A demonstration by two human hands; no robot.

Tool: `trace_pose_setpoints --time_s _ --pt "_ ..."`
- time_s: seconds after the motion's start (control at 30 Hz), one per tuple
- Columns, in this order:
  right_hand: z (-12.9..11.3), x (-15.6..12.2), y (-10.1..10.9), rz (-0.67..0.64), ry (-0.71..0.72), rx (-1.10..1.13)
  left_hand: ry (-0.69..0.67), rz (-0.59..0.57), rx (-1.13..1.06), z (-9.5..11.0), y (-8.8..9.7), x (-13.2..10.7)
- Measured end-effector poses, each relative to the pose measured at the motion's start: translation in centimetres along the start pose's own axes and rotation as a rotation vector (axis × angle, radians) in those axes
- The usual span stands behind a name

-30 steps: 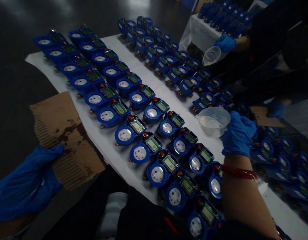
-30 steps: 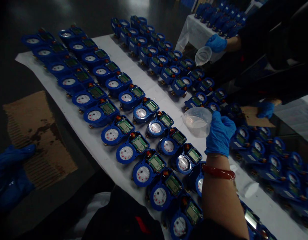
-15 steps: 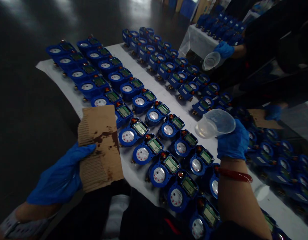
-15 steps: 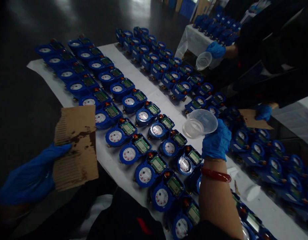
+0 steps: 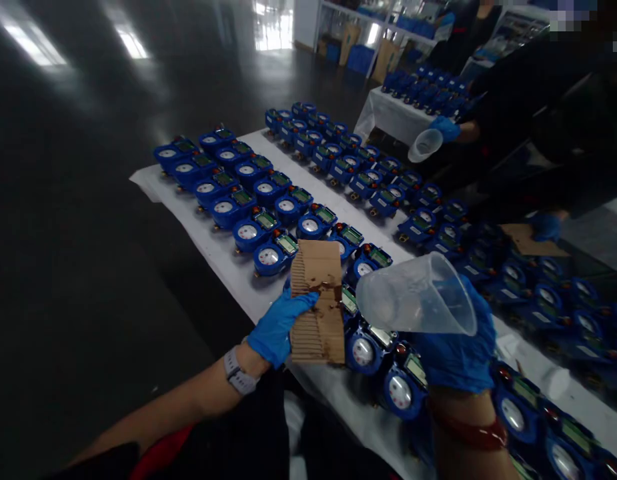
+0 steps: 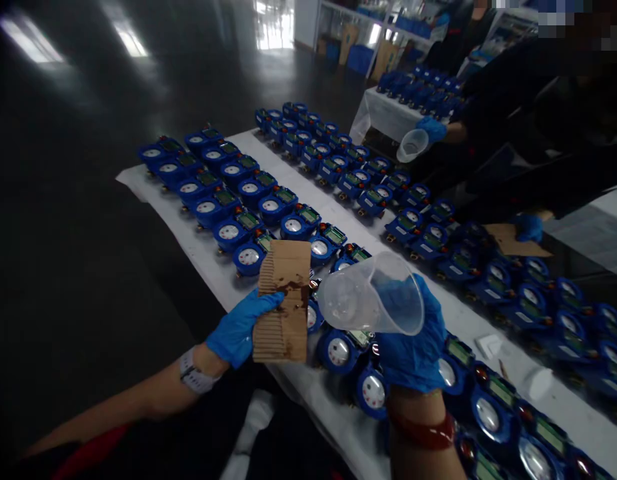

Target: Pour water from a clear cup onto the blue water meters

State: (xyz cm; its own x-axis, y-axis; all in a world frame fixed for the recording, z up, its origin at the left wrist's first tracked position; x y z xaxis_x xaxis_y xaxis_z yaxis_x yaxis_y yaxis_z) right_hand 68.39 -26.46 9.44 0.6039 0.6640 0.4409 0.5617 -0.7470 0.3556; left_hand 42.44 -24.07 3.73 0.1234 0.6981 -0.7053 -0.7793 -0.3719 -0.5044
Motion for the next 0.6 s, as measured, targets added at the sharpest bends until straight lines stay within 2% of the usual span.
trace_pose_setpoints --time_s 0.1,0.17,0.4,0.6 --pt "-1.8 -3.2 -1.2 -0.045 -0.043 0.107 0.009 -0.137 -0.022 0.5 -0.3 -0.1" --pt "-2.6 -4.8 -2.1 -0.044 -0.084 0.164 0.004 -0.18 -0.006 1.3 0.3 -0.3" --pt "-4.1 -7.9 -4.0 0.016 -0.193 0.271 -0.078 -0.201 0.064 4.7 4.1 -0.2" --pt "-5.8 -9.4 -6.3 0.074 -0.262 0.264 -0.167 -0.234 0.11 6.7 5.7 0.8"
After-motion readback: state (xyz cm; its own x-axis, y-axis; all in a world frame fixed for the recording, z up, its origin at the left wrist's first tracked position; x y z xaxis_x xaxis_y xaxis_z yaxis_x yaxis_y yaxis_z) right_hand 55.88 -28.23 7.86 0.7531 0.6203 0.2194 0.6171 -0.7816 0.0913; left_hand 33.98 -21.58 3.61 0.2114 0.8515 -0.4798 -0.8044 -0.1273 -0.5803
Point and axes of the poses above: each hand's wrist, its own x-axis towards the middle knuckle, its own y-axis out of the back of the hand, z = x × y, the point moved 4 cm from there along x, towards the middle knuckle, and after that the axes turned 12 degrees about z, right-handed, at the moved point
